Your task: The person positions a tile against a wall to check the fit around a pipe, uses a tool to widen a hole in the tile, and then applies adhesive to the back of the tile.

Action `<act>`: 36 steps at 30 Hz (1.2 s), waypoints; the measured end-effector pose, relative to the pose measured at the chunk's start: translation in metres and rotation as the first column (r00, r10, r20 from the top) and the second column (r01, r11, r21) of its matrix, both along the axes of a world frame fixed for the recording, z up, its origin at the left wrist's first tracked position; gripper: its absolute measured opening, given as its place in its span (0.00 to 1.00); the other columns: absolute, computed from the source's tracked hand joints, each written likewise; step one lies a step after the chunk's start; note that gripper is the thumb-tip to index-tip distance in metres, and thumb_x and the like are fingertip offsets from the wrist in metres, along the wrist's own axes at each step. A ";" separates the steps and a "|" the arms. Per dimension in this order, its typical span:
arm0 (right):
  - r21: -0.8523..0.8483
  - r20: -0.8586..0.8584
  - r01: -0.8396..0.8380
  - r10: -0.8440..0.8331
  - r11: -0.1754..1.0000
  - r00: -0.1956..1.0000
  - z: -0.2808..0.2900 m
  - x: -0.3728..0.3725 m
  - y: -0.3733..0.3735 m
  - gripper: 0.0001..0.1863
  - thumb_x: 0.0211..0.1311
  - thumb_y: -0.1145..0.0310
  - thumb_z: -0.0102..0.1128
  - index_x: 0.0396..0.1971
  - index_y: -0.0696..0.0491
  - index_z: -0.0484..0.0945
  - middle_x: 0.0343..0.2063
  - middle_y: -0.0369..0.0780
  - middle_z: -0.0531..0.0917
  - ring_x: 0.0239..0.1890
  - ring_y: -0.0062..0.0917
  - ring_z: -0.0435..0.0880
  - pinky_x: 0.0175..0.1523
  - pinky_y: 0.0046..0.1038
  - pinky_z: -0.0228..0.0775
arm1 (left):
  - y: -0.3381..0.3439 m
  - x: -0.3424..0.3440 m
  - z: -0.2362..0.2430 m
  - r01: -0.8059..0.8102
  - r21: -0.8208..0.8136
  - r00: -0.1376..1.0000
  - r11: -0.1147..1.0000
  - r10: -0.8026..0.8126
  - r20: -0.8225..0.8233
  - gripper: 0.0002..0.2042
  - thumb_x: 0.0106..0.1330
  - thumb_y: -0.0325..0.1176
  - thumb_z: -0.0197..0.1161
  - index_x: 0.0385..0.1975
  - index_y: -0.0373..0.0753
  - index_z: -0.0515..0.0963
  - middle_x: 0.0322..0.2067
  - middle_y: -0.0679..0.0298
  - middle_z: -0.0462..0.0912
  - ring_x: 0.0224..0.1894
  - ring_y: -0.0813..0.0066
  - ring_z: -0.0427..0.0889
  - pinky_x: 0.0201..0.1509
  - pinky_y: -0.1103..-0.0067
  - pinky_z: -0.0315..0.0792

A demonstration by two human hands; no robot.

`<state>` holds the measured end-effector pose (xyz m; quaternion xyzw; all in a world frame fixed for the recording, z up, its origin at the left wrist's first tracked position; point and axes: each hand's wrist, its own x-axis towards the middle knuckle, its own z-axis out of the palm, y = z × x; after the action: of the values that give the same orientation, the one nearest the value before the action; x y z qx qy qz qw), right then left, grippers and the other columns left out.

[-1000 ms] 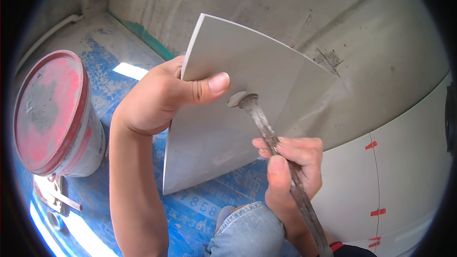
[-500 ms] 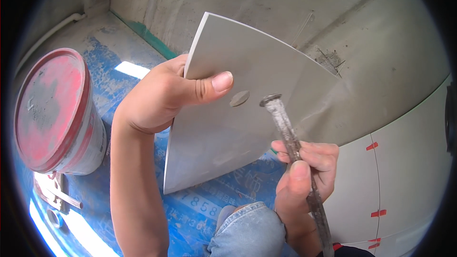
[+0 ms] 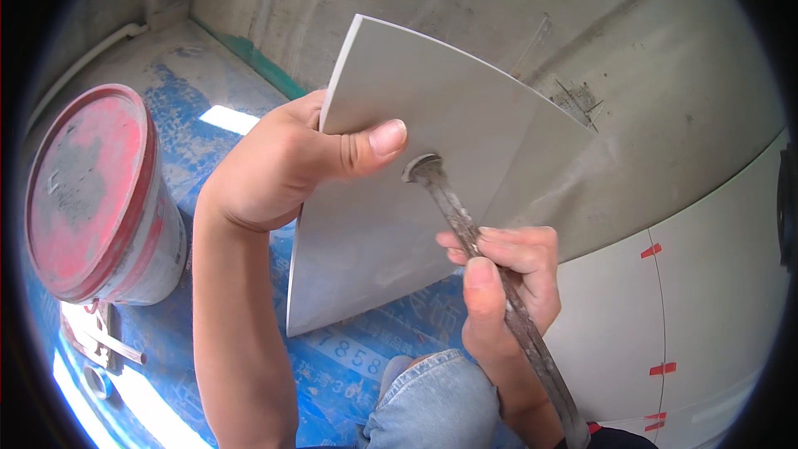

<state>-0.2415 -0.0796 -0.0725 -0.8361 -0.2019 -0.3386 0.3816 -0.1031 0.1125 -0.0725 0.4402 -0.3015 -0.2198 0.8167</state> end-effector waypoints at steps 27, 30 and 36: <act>-0.032 -0.016 0.017 -0.018 0.999 1.000 0.005 -0.002 0.008 0.09 0.58 0.84 0.57 0.39 0.65 0.72 0.43 0.45 0.68 0.39 0.37 0.86 0.42 0.27 0.83 | 0.001 0.000 0.000 -0.023 0.024 1.000 0.999 0.023 0.020 0.21 0.64 0.39 0.67 0.50 0.31 0.76 0.42 0.63 0.81 0.44 0.76 0.77 0.49 0.80 0.69; 0.004 0.014 0.026 -0.026 1.000 1.000 0.005 -0.008 0.004 0.10 0.58 0.83 0.58 0.40 0.64 0.73 0.43 0.45 0.69 0.39 0.36 0.86 0.41 0.26 0.83 | -0.007 0.000 -0.002 0.002 -0.028 1.000 1.000 -0.002 0.005 0.20 0.64 0.39 0.67 0.50 0.31 0.76 0.42 0.63 0.81 0.44 0.75 0.77 0.49 0.79 0.69; -0.010 0.032 0.022 -0.021 1.000 0.999 0.004 -0.005 0.004 0.10 0.58 0.84 0.58 0.39 0.64 0.73 0.43 0.45 0.69 0.38 0.35 0.86 0.40 0.26 0.83 | -0.005 0.000 -0.001 -0.040 0.002 0.999 0.999 0.040 0.014 0.20 0.64 0.38 0.67 0.50 0.31 0.76 0.42 0.62 0.81 0.44 0.75 0.78 0.49 0.79 0.70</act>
<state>-0.2463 -0.0754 -0.0690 -0.8347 -0.2007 -0.3549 0.3703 -0.1034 0.1072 -0.0740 0.4484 -0.2981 -0.2008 0.8184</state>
